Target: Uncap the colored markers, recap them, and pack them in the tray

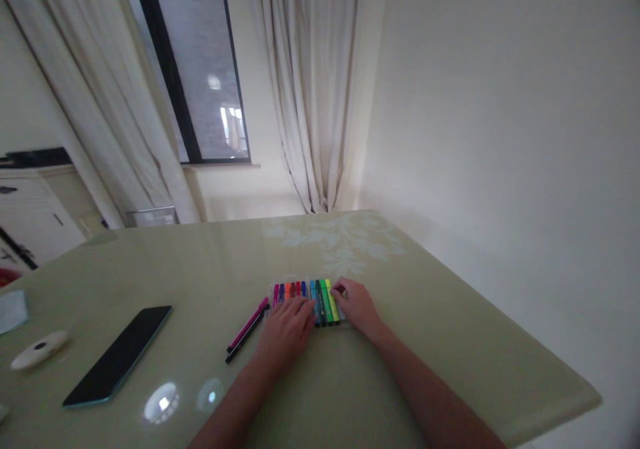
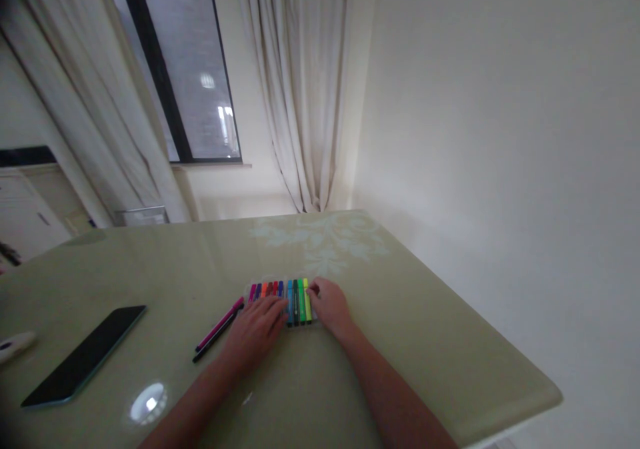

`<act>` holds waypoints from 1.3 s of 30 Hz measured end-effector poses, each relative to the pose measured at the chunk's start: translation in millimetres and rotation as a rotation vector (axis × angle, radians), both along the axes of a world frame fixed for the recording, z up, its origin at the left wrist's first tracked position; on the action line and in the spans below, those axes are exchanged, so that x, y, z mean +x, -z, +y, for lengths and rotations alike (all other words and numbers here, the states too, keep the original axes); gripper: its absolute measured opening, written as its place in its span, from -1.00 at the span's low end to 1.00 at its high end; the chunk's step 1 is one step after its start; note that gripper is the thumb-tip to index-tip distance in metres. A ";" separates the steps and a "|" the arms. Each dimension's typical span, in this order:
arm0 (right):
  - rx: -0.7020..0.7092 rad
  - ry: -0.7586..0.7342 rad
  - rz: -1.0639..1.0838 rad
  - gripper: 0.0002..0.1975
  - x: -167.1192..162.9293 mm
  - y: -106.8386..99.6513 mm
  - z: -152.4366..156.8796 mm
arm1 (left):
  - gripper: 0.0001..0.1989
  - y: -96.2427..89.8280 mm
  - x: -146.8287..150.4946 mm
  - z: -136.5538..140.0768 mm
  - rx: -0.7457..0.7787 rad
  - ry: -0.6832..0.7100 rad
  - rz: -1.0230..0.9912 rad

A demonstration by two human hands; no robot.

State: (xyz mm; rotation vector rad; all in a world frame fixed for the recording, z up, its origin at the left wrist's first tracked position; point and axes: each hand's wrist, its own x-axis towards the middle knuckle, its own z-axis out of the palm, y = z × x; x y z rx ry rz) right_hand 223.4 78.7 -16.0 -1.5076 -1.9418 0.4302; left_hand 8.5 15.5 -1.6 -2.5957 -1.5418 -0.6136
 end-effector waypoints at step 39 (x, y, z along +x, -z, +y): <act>-0.177 -0.331 0.578 -0.68 -24.9 -23.2 -27.2 | -0.59 -20.3 -13.4 2.8 -0.321 -0.060 -0.989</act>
